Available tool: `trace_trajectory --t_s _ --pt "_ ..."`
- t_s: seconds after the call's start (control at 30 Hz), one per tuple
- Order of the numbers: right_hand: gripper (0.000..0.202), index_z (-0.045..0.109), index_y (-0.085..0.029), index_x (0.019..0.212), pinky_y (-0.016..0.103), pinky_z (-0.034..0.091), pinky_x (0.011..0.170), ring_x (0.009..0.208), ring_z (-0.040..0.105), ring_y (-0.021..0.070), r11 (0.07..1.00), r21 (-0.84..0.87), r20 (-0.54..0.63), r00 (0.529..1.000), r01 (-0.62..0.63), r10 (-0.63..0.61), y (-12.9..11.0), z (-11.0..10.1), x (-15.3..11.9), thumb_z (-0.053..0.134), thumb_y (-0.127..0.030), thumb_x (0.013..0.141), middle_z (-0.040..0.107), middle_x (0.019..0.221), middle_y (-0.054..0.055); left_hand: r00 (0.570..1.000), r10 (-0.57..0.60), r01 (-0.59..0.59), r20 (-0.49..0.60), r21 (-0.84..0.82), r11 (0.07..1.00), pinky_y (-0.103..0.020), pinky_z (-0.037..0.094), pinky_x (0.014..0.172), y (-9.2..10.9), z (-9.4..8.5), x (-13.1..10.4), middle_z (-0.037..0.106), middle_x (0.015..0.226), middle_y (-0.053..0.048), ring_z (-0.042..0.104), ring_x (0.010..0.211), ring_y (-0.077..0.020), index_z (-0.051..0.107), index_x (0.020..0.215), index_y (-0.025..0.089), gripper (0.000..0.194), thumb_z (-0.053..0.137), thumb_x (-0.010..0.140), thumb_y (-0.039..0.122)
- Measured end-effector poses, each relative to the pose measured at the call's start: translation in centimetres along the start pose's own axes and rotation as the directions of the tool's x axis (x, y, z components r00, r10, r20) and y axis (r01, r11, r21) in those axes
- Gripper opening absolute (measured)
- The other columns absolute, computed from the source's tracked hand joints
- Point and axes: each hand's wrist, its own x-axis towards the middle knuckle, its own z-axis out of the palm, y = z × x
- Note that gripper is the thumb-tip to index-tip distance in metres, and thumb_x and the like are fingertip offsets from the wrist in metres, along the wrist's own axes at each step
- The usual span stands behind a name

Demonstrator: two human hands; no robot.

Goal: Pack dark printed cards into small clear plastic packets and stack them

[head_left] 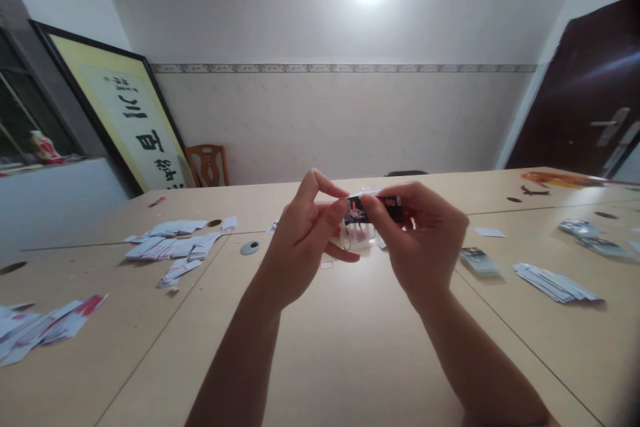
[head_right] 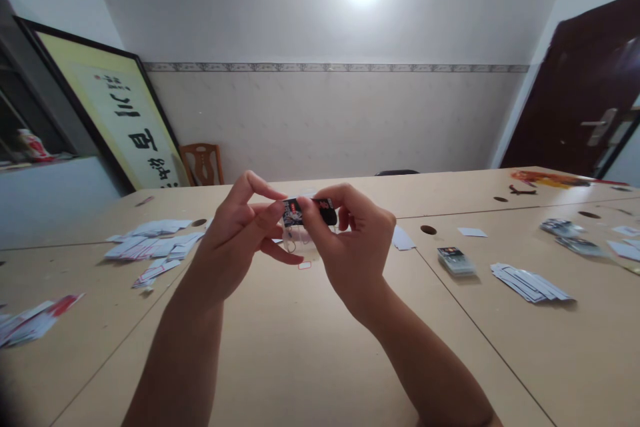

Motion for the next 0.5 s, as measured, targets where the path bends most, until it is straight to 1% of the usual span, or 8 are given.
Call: trace_trajectory --t_s 0.1,0.27,0.4,0.5 --pt "0.011 0.067 -0.02 0.071 0.023 0.035 0.044 0.051 0.049 0.0085 1.0 0.013 -0.001 1.0 -0.002 0.002 0.19 0.05 -0.03 0.075 -0.025 0.078 0.061 0.058 -0.005 1.0 0.021 -0.021 -0.004 0.002 1.0 -0.026 0.063 0.053 -0.32 -0.06 0.1 0.064 0.074 0.003 0.07 0.068 -0.015 0.045 0.094 0.023 0.023 0.057 0.092 0.042" --pt "0.013 0.066 -0.02 0.069 0.023 0.035 0.044 0.049 0.047 0.0084 0.999 0.026 -0.01 1.0 -0.023 0.023 0.03 0.16 0.01 0.076 -0.025 0.076 0.06 0.055 -0.005 0.999 0.042 -0.042 -0.009 -0.001 0.999 -0.025 0.063 0.052 -0.47 -0.16 0.23 0.065 0.078 0.002 0.07 0.068 -0.0147 0.046 0.095 0.022 0.025 0.055 0.093 0.045" --pt "0.013 0.066 -0.02 0.068 0.024 0.035 0.044 0.049 0.047 0.0084 0.999 0.028 -0.027 0.999 -0.03 0.031 -0.1 0.24 0.05 0.076 -0.024 0.075 0.059 0.054 -0.006 0.998 0.053 -0.053 0.03 0.005 0.999 -0.027 0.064 0.054 -0.44 -0.33 0.27 0.067 0.077 0.002 0.071 0.071 -0.0165 0.046 0.097 0.023 0.025 0.061 0.09 0.041" --pt "0.013 0.066 -0.02 0.068 0.024 0.036 0.045 0.049 0.048 0.0086 0.999 0.026 -0.016 0.999 -0.029 0.029 0.03 0.2 0.08 0.076 -0.025 0.076 0.06 0.055 -0.005 0.998 0.043 -0.044 0.048 0.013 0.999 -0.029 0.065 0.056 -0.4 -0.43 0.31 0.067 0.078 0.003 0.071 0.071 -0.0163 0.044 0.097 0.023 0.027 0.066 0.088 0.036"
